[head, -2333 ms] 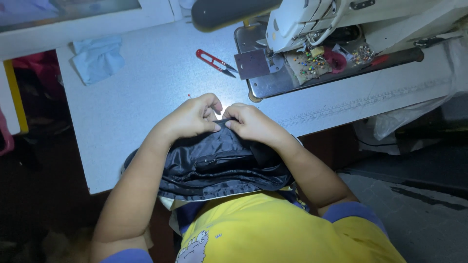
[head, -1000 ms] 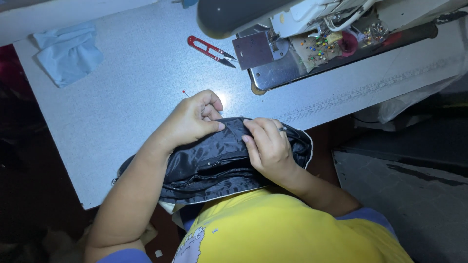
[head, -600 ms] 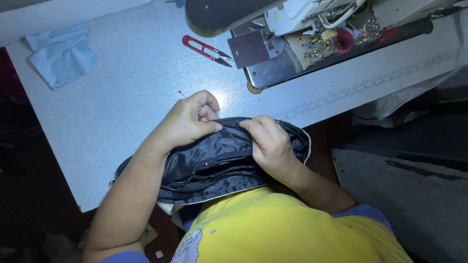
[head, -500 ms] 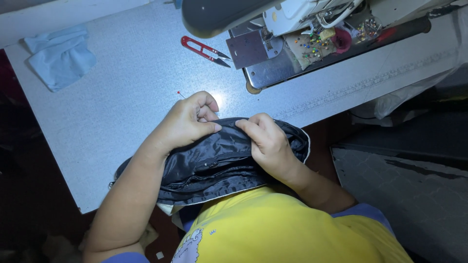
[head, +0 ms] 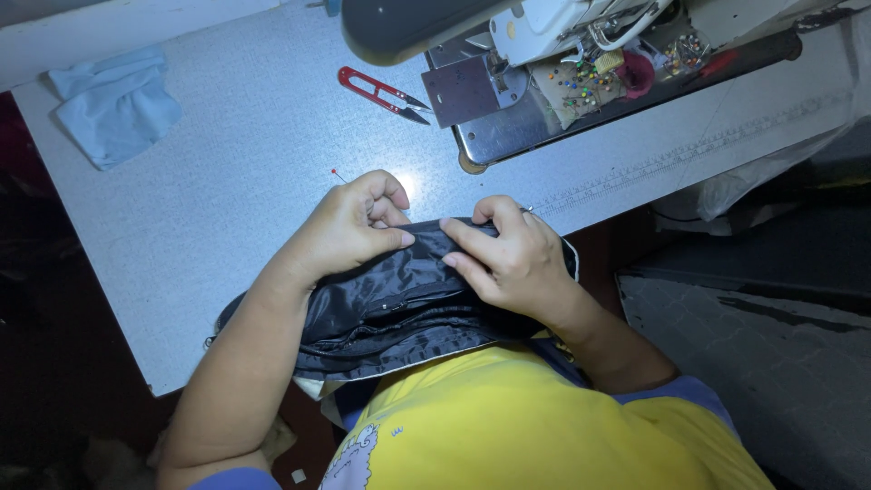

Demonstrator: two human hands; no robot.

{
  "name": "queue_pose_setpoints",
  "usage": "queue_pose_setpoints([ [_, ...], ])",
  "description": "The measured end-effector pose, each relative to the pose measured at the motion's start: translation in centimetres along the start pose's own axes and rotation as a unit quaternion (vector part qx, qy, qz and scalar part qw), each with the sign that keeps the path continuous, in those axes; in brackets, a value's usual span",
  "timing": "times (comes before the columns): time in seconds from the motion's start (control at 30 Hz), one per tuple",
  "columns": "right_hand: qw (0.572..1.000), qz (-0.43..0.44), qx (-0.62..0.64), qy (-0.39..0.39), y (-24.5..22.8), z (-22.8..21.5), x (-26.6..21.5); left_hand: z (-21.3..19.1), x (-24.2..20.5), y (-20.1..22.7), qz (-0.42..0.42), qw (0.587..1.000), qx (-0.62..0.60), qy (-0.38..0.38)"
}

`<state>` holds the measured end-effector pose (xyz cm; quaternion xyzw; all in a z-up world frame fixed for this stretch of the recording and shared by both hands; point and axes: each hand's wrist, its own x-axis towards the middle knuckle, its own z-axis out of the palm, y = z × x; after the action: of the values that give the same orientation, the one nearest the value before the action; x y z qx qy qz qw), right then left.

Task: Pinning the inner lining of a bag to the outer fabric to prepare it for sewing.

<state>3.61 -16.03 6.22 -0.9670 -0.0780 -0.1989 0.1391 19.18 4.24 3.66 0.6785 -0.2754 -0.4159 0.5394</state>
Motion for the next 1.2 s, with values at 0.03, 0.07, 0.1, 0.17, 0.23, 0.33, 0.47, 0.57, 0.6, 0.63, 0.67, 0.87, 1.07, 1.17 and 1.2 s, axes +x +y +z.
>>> queue_pose_setpoints([
  [0.03, 1.0, 0.0, 0.0, 0.001, 0.2, 0.3, -0.2, 0.0, 0.0, -0.1, 0.0, 1.0, 0.001, 0.0],
  [0.07, 1.0, -0.01, -0.018, 0.008, 0.4, 0.5, -0.4, 0.0, 0.0, -0.1, 0.004, 1.0, -0.002, -0.001],
  [0.1, 0.999, -0.018, -0.036, 0.015, 0.5, 0.8, -0.6, 0.0, 0.0, -0.2, 0.006, 1.0, -0.006, -0.002],
  [0.17, 1.0, 0.0, -0.014, -0.002, 0.5, 0.6, -0.4, 0.1, 0.0, -0.2, 0.009, 1.0, -0.006, -0.002],
  [0.23, 1.0, 0.019, 0.008, -0.018, 0.6, 0.5, -0.2, 0.1, -0.1, -0.1, 0.011, 1.0, -0.006, -0.002],
  [0.33, 0.994, 0.065, 0.072, -0.043, 0.9, 0.5, 0.1, 0.1, -0.1, 0.0, 0.012, 1.0, -0.017, -0.005],
  [0.47, 0.99, 0.091, 0.085, -0.058, 1.0, 0.7, 0.3, 0.2, -0.2, -0.2, 0.01, 0.999, -0.033, -0.006],
  [0.57, 0.992, 0.085, 0.08, -0.043, 1.1, 1.0, 0.4, 0.3, -0.1, -0.3, 0.013, 0.999, -0.043, -0.007],
  [0.6, 0.994, 0.075, 0.073, -0.026, 1.1, 1.2, 0.4, 0.3, 0.0, -0.4, 0.018, 0.999, -0.042, -0.007],
  [0.63, 0.994, 0.075, 0.072, -0.026, 1.2, 1.6, 0.3, 0.4, 0.1, -0.6, 0.018, 0.999, -0.041, -0.007],
  [0.67, 0.997, 0.064, 0.051, -0.017, 1.4, 1.9, 0.2, 0.4, 0.2, -0.7, 0.022, 0.999, -0.036, -0.005],
  [0.87, 0.997, 0.064, 0.035, -0.023, 1.1, 2.1, 0.6, 0.5, 0.4, -1.1, 0.027, 0.999, -0.033, 0.001],
  [1.07, 0.988, 0.099, 0.097, -0.064, 1.5, 1.7, 0.8, 0.7, 0.7, -1.5, 0.017, 1.0, -0.005, 0.015],
  [1.17, 0.986, 0.105, 0.108, -0.075, 1.4, 1.2, 1.1, 0.8, 0.7, -1.2, 0.015, 1.0, 0.008, 0.021],
  [1.2, 0.985, 0.105, 0.111, -0.082, 1.4, 1.1, 1.3, 0.9, 0.7, -1.0, 0.016, 0.999, 0.015, 0.023],
])
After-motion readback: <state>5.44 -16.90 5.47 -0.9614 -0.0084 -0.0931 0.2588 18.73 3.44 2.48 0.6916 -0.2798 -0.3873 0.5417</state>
